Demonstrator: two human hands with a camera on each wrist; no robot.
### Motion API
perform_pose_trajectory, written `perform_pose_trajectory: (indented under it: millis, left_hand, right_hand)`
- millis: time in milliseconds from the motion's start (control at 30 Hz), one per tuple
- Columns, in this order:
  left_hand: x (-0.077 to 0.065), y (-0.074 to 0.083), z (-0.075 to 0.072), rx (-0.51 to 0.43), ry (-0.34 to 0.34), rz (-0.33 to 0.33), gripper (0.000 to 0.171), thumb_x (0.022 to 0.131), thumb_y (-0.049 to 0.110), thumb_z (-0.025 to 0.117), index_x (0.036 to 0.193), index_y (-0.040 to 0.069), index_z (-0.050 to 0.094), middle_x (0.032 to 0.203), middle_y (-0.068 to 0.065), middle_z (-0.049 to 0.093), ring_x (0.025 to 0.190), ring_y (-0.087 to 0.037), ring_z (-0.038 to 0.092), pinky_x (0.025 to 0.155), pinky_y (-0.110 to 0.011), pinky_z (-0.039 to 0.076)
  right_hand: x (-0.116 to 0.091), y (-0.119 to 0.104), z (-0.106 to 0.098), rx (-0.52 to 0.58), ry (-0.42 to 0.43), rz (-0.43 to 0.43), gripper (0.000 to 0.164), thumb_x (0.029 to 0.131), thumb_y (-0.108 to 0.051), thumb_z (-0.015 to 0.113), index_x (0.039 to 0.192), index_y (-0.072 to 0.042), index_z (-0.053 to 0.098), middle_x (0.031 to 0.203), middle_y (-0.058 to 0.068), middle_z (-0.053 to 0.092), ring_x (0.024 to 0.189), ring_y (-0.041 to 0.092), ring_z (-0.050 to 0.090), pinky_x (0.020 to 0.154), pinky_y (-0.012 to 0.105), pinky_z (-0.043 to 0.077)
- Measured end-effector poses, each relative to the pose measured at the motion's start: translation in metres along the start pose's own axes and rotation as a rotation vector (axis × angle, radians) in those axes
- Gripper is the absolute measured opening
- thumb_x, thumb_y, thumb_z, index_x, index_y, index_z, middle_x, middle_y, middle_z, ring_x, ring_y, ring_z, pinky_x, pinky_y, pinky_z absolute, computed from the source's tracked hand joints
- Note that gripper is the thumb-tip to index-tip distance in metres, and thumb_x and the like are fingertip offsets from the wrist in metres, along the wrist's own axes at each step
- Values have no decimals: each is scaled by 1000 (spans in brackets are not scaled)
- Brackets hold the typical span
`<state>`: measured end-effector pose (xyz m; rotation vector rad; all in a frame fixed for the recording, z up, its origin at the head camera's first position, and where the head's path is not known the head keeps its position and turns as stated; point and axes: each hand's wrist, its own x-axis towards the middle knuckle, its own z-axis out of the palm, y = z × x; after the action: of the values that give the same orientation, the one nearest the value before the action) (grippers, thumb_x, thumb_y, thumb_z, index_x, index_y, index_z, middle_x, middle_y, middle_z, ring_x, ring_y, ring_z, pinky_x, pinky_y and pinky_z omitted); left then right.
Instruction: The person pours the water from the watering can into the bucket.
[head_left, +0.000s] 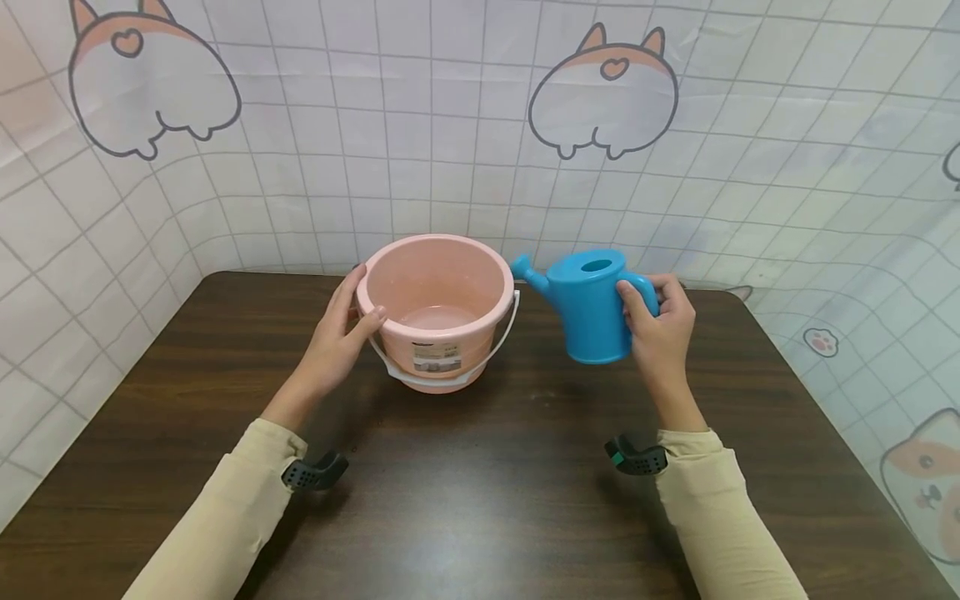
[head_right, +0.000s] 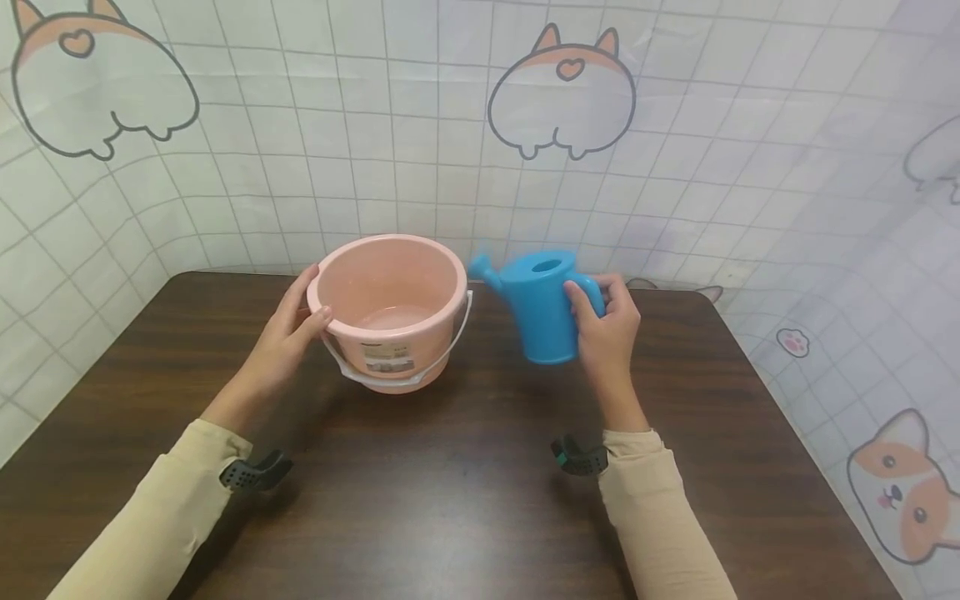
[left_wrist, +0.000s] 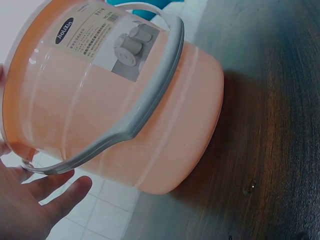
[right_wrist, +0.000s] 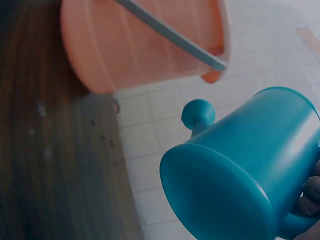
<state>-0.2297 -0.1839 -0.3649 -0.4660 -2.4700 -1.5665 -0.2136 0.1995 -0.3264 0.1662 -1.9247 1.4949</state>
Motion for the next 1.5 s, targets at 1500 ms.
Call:
perform_pose_trajectory:
  millis: [1500]
  left_hand:
    - [2, 1, -2, 18, -5, 12, 68, 98, 31, 52, 156, 23, 17, 160, -7, 20, 128, -39, 42, 100, -58, 41]
  right_hand:
    - [-29, 71, 11, -173, -10, 134, 32, 95, -32, 60, 99, -1, 55, 80, -3, 53, 73, 13, 50, 64, 27, 43]
